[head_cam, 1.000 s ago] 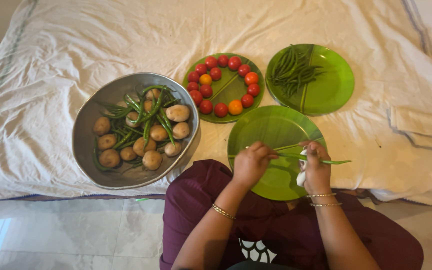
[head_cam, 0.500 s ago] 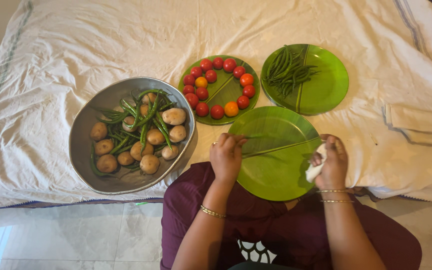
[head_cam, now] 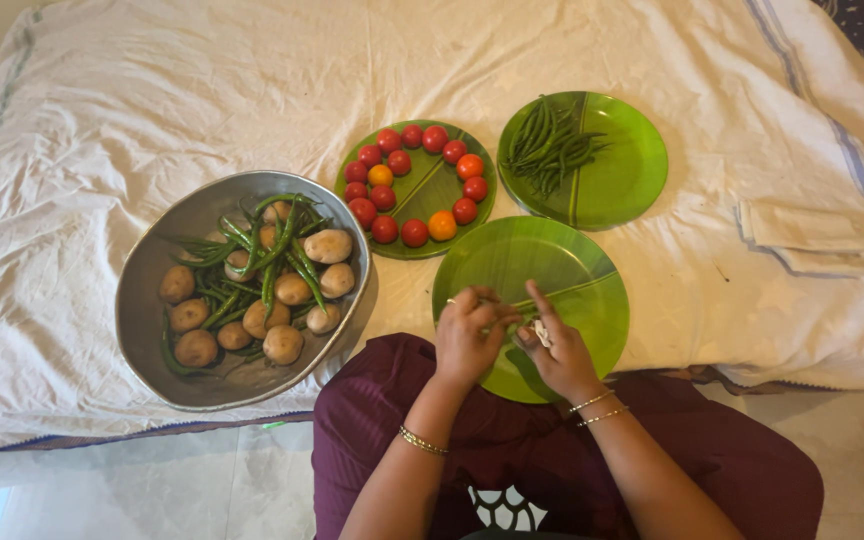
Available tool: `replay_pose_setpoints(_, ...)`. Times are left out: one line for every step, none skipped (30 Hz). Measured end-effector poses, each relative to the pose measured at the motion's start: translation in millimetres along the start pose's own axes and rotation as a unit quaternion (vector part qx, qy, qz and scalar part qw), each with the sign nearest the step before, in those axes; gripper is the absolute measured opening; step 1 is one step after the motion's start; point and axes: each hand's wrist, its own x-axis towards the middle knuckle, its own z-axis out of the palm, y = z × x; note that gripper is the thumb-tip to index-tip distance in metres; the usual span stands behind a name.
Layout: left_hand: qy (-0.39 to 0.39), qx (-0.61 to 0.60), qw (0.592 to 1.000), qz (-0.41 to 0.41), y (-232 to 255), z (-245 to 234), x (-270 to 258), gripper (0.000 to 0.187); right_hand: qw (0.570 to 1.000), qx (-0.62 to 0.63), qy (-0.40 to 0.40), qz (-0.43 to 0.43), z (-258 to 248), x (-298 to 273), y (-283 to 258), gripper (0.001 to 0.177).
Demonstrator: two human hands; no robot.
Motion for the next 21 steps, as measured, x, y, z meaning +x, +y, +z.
replay_pose_setpoints(-0.016,-0.004,0.999,0.035,0,3,-1,0.010,1.000,0.019,-0.006,-0.012,-1,2,-3,0.058)
replay_pose_setpoints(-0.022,0.000,0.999,0.032,0,6,-3,0.010,0.999,0.006,0.001,-0.039,-2,3,-4,0.051)
replay_pose_setpoints(-0.027,0.004,0.999,0.029,0,8,-5,0.011,0.998,-0.007,0.007,-0.067,-2,4,-3,0.044)
replay_pose_setpoints(-0.032,0.008,0.999,0.026,0,10,-6,0.011,0.995,-0.020,0.013,-0.094,-3,5,-2,0.038)
replay_pose_setpoints(-0.032,0.013,0.999,0.034,0,11,-6,0.013,0.996,-0.040,0.022,-0.083,-2,5,0,0.036)
replay_pose_setpoints(-0.030,0.019,0.998,0.042,-1,10,-6,0.015,0.995,-0.060,0.029,-0.072,-1,5,3,0.034)
replay_pose_setpoints(-0.028,0.025,0.998,0.050,-2,9,-7,0.018,0.994,-0.080,0.037,-0.061,-1,5,6,0.032)
replay_pose_setpoints(-0.031,0.031,0.997,0.056,-2,7,-7,0.020,0.997,-0.052,0.040,-0.049,0,6,9,0.030)
replay_pose_setpoints(-0.033,0.037,0.997,0.062,-1,5,-7,0.022,0.998,-0.024,0.043,-0.037,0,6,12,0.028)
replay_pose_setpoints(-0.036,0.043,0.996,0.068,-1,3,-7,0.024,0.999,0.005,0.047,-0.024,1,7,15,0.027)
replay_pose_setpoints(-0.028,0.054,0.995,0.074,-1,1,-6,0.024,0.999,0.012,0.044,-0.020,0,8,17,0.026)
replay_pose_setpoints(-0.019,0.065,0.994,0.081,0,-1,-5,0.024,0.999,0.018,0.042,-0.015,-1,8,20,0.025)
replay_pose_setpoints(-0.011,0.076,0.993,0.088,0,-2,-4,0.025,0.999,0.025,0.039,-0.010,-2,9,21,0.024)
replay_pose_setpoints(-0.001,0.074,0.993,0.087,1,-4,-3,0.024,0.999,0.029,0.040,-0.002,-2,10,23,0.024)
replay_pose_setpoints(0.009,0.073,0.993,0.087,1,-6,-3,0.024,0.999,0.033,0.041,0.007,-3,10,25,0.024)
replay_pose_setpoints(0.020,0.072,0.993,0.086,1,-8,-2,0.024,0.998,0.038,0.041,0.015,-3,10,27,0.025)
replay_pose_setpoints(0.032,0.078,0.993,0.083,2,-10,-1,0.023,0.997,0.052,0.044,0.041,-4,11,29,0.025)
replay_pose_setpoints(0.044,0.084,0.992,0.080,2,-13,0,0.023,0.994,0.066,0.047,0.067,-5,12,32,0.025)
replay_pose_setpoints(0.055,0.090,0.991,0.078,2,-15,1,0.023,0.991,0.080,0.050,0.093,-6,13,35,0.026)
replay_pose_setpoints(0.063,0.099,0.990,0.074,1,-18,2,0.025,0.991,0.075,0.060,0.088,-6,13,37,0.026)
replay_pose_setpoints(0.070,0.107,0.989,0.070,0,-22,3,0.026,0.992,0.070,0.069,0.084,-6,15,40,0.025)
